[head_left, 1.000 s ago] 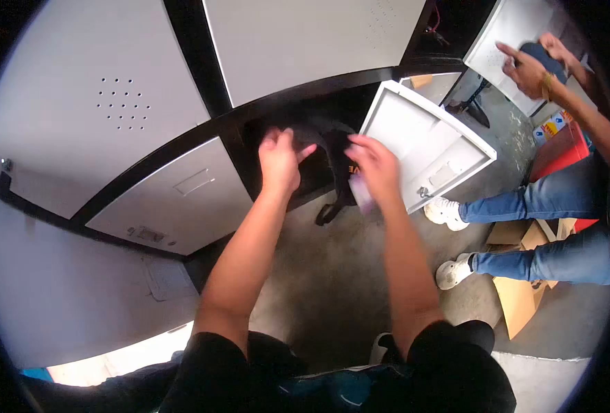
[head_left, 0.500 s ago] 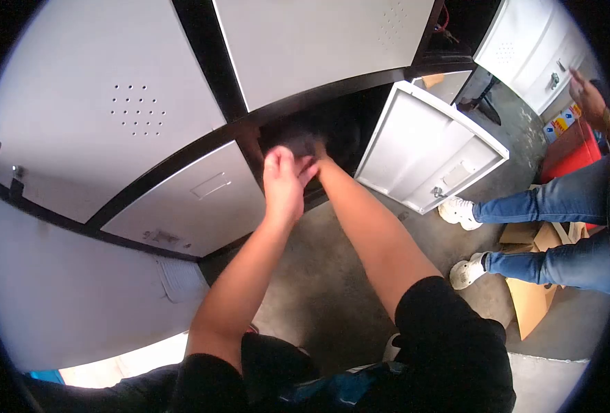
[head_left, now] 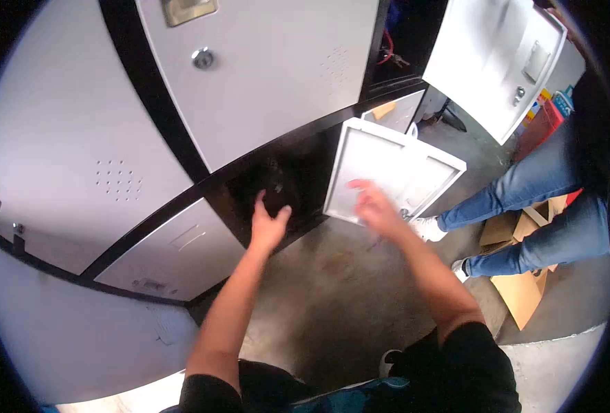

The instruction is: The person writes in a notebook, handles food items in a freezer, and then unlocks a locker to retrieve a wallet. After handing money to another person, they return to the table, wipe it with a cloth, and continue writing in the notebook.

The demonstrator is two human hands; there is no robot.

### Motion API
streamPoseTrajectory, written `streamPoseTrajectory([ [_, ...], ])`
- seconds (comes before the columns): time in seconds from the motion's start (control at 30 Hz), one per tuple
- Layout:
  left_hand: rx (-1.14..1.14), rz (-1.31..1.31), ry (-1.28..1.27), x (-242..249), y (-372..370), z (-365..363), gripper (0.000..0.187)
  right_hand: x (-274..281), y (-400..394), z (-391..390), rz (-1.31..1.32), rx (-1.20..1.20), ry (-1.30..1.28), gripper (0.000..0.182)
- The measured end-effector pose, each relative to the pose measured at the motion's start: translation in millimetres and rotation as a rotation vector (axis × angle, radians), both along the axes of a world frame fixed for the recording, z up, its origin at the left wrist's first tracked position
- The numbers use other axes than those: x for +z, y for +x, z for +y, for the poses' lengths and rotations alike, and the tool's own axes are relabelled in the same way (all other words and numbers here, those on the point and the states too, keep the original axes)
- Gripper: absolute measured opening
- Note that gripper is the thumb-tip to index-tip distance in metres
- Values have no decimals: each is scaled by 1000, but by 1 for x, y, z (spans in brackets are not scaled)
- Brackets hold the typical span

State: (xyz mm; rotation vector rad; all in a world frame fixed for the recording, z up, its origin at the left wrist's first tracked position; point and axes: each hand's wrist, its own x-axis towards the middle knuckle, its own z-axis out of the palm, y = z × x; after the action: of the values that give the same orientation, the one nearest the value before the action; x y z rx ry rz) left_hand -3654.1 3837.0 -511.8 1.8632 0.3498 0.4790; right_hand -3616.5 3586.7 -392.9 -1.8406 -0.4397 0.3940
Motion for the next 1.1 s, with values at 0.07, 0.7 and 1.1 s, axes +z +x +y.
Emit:
streamPoseTrajectory([
  [0.07, 3, 303, 80, 36, 25, 0, 82, 56, -9, -69, -63, -179, 121, 56],
  [0.7, 222, 572, 1168, 115, 126, 57, 52, 135, -58, -338, -850, -258, 1223, 32],
  [1.1, -31, 684, 1354, 132, 111, -20, 71, 170, -63, -297, -1919, -540, -55, 17],
])
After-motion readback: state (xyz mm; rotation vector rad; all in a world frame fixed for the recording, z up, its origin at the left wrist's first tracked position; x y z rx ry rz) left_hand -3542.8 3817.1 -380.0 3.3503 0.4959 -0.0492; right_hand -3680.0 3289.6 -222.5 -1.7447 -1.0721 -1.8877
